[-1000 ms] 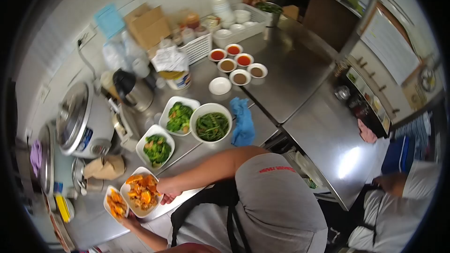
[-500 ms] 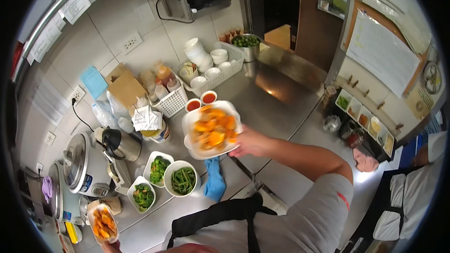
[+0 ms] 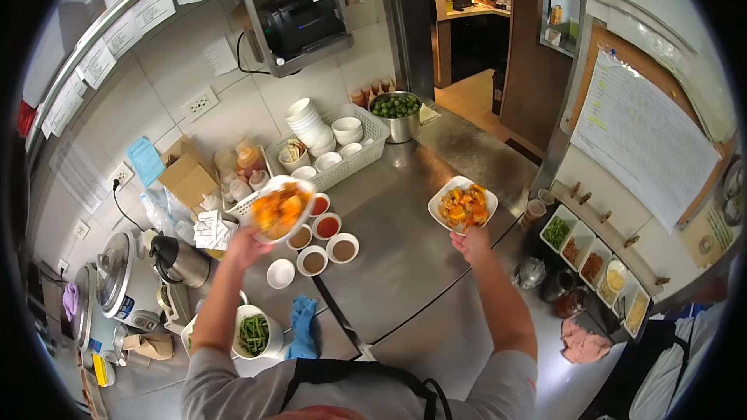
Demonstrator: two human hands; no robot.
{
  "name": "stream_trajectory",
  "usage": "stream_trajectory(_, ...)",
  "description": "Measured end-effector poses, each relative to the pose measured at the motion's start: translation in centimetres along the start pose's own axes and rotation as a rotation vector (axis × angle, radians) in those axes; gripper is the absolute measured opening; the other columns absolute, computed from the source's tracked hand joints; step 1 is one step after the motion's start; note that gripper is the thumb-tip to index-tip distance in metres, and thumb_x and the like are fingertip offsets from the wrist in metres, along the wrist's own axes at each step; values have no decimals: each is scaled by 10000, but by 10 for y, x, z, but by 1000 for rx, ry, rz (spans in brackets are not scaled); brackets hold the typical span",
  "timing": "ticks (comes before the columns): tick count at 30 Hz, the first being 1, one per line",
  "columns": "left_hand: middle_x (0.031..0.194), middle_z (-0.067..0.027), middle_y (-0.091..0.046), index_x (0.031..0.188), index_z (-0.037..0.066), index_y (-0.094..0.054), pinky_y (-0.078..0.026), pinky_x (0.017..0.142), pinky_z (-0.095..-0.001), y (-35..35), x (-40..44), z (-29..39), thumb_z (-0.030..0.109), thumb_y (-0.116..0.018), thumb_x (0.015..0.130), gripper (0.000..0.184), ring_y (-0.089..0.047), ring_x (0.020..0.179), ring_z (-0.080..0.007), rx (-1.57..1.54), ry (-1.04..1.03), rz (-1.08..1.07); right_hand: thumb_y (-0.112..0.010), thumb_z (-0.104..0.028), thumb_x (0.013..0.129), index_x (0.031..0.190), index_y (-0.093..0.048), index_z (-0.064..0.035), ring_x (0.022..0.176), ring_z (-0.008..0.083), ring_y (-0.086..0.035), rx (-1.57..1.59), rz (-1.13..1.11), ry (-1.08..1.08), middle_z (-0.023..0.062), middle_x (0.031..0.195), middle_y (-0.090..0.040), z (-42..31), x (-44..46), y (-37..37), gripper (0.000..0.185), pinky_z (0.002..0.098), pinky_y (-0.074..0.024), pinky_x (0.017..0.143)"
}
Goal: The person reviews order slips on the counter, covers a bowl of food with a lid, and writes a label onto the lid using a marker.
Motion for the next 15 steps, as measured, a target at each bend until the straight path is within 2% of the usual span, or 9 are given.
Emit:
stream_trajectory(1, 890, -173, -552, 1014, -26, -426, -504, 611, -337, -26, 36, -13, 138, -374, 777, 293, -575, 739, -252, 22, 30, -37, -342, -15, 679, 1119, -325, -100, 779, 244, -544, 20, 23, 8, 94, 959, -488, 0, 10, 3, 448, 378, -430, 687)
stream_trajectory(5, 799, -178, -551, 991, -66, -415, -509, 602, -337, -143, 154, -74, 79, -316, 800, 260, -568, 681, -244, 15, 124, 25, -331, -21, 691, 1158, -302, -119, 821, 253, -550, 128, 75, 24, 82, 990, -479, -3, 40, 6, 479, 359, -429, 673)
stream_trajectory(7, 780, -164, -556, 1021, -37, -409, -514, 536, -327, -188, 189, -103, 86, -314, 811, 261, -575, 616, -228, -6, 67, -103, -328, -24, 701, 1166, -293, -127, 830, 254, -552, 182, 105, 45, 82, 994, -479, 0, 59, 8, 477, 354, -433, 658)
stream_trajectory(9, 775, -145, -563, 1054, 20, -408, -508, 470, -305, -228, 215, -131, 96, -313, 824, 261, -571, 544, -211, 47, 63, -12, -341, -40, 717, 1171, -287, -131, 822, 246, -559, 184, 133, 87, 80, 994, -481, -1, 71, 11, 466, 345, -437, 639)
stream_trajectory(11, 737, -123, -569, 1095, 44, -353, -492, 383, -267, -259, 229, -151, 124, -279, 852, 266, -577, 497, -177, 40, 63, -74, -359, -57, 730, 1169, -285, -134, 809, 235, -564, 205, 170, 138, 79, 995, -484, -10, 86, 13, 452, 335, -441, 625)
stream_trajectory(14, 741, -126, -568, 1136, 75, -282, -504, 415, -287, -295, 236, -175, 127, -320, 847, 296, -579, 508, -180, 42, 73, 84, -390, -84, 745, 1157, -282, -136, 782, 217, -569, 249, 220, 197, 83, 1001, -487, -14, 101, 15, 428, 320, -444, 613)
stream_trajectory(15, 738, -127, -568, 1139, 78, -266, -505, 425, -295, -301, 242, -182, 128, -328, 846, 304, -579, 508, -184, 13, 102, 8, -400, -95, 750, 1152, -279, -134, 773, 213, -570, 247, 226, 215, 87, 1005, -487, -21, 100, 12, 422, 316, -445, 610)
Point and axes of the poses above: each hand's wrist, its own x-axis towards the middle knuckle, its own y-axis out of the back of the hand, z = x × y, the point moved 1 cm from there along x, towards the middle knuckle
